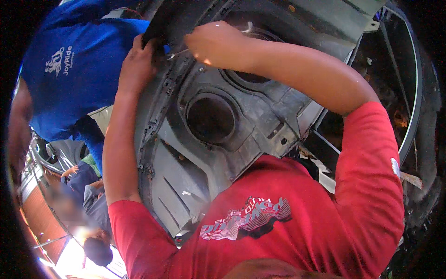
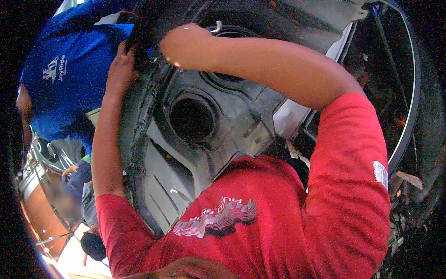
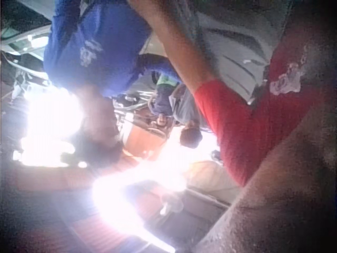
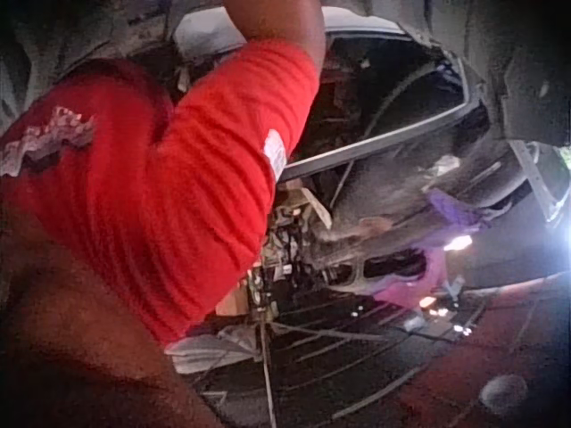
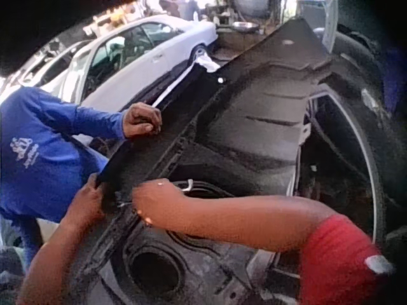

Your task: The person handles a welding torch and a metal disc near a white car, then works on a detached car bumper with a wrench and fasteners. They remove and install fasteners on the bumper while another person assists.

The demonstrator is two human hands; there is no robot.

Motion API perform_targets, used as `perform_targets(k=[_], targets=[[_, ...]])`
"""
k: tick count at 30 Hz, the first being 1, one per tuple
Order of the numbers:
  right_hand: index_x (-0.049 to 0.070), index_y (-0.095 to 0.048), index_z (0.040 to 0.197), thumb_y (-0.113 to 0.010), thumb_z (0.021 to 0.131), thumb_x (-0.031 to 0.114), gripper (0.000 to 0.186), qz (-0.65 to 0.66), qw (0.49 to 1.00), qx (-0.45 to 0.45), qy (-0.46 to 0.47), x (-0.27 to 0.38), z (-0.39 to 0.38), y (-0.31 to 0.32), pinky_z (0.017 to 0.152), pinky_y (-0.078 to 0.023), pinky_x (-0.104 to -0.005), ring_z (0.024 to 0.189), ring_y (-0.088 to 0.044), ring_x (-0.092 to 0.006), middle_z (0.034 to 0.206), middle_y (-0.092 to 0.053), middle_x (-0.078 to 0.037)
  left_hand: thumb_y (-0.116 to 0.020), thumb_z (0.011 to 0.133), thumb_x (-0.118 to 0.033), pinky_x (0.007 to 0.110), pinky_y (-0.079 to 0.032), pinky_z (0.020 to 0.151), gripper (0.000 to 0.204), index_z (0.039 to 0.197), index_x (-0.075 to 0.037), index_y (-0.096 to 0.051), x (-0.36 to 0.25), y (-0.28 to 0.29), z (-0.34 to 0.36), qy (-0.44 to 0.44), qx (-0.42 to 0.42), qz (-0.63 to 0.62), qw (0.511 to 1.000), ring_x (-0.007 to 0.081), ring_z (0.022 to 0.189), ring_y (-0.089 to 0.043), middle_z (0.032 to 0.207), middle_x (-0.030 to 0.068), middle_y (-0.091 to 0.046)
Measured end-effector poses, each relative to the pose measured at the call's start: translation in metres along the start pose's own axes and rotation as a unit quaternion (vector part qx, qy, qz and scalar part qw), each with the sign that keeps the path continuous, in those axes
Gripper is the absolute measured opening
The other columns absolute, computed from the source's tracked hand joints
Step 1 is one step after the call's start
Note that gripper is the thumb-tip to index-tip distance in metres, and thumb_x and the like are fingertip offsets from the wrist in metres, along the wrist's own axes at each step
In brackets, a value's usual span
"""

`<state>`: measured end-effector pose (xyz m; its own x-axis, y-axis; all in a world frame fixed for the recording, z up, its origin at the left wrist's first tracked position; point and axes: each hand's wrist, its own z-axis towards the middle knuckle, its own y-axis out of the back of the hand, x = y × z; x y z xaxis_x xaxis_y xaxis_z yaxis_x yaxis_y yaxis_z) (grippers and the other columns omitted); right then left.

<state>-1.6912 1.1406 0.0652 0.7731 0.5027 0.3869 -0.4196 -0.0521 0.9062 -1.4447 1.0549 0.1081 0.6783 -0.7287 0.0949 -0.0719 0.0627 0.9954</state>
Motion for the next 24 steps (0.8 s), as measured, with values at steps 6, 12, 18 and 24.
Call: perform_targets(k=[6, 12, 18, 24], targets=[[0.002, -0.068, 0.102, -0.067, 0.085, 0.016, 0.021, 0.042, 0.997, 0.033, -0.049, 0.014, 0.004, -0.003, 0.079, -0.060, -0.0475, 0.094, -0.073, -0.0387, 0.097, -0.073, -0.018, -0.069, 0.074, 0.002, 0.048, -0.055, 0.103, 0.072, 0.144, -0.007, -0.052, -0.008, 0.002, 0.003, 0.043, 0.060, 0.014, 0.997, 0.0430, 0.127, -0.059, 0.154, 0.0221, -0.043], [0.003, -0.071, 0.107, -0.064, 0.086, 0.013, 0.025, 0.080, 0.991, 0.000, -0.108, 0.009, -0.009, -0.025, 0.080, -0.060, -0.0504, 0.096, -0.074, -0.0398, 0.101, -0.075, -0.020, -0.068, 0.081, -0.004, 0.048, -0.055, 0.102, 0.066, 0.145, -0.010, -0.053, -0.001, -0.002, 0.002, 0.020, 0.040, 0.016, 0.999, 0.0433, 0.126, -0.060, 0.155, 0.0219, -0.042], [0.003, -0.064, 0.107, -0.062, 0.087, 0.012, 0.022, 0.076, 0.992, 0.020, -0.100, 0.011, -0.006, -0.018, 0.077, -0.059, -0.0499, 0.096, -0.072, -0.0400, 0.095, -0.072, -0.018, -0.068, 0.092, -0.016, 0.051, -0.055, 0.096, 0.041, 0.131, -0.012, -0.062, 0.002, -0.004, -0.002, -0.005, -0.012, -0.004, 1.000, 0.0436, 0.114, -0.064, 0.147, 0.0201, -0.049], [0.001, -0.064, 0.108, -0.060, 0.089, 0.012, 0.022, 0.077, 0.993, 0.020, -0.091, 0.034, -0.004, -0.012, 0.078, -0.059, -0.0522, 0.095, -0.072, -0.0425, 0.095, -0.071, -0.021, -0.069, 0.090, -0.015, 0.051, -0.055, 0.097, 0.043, 0.132, -0.011, -0.062, 0.000, -0.003, -0.005, 0.003, -0.003, 0.007, 1.000, 0.0437, 0.115, -0.064, 0.149, 0.0224, -0.048]])
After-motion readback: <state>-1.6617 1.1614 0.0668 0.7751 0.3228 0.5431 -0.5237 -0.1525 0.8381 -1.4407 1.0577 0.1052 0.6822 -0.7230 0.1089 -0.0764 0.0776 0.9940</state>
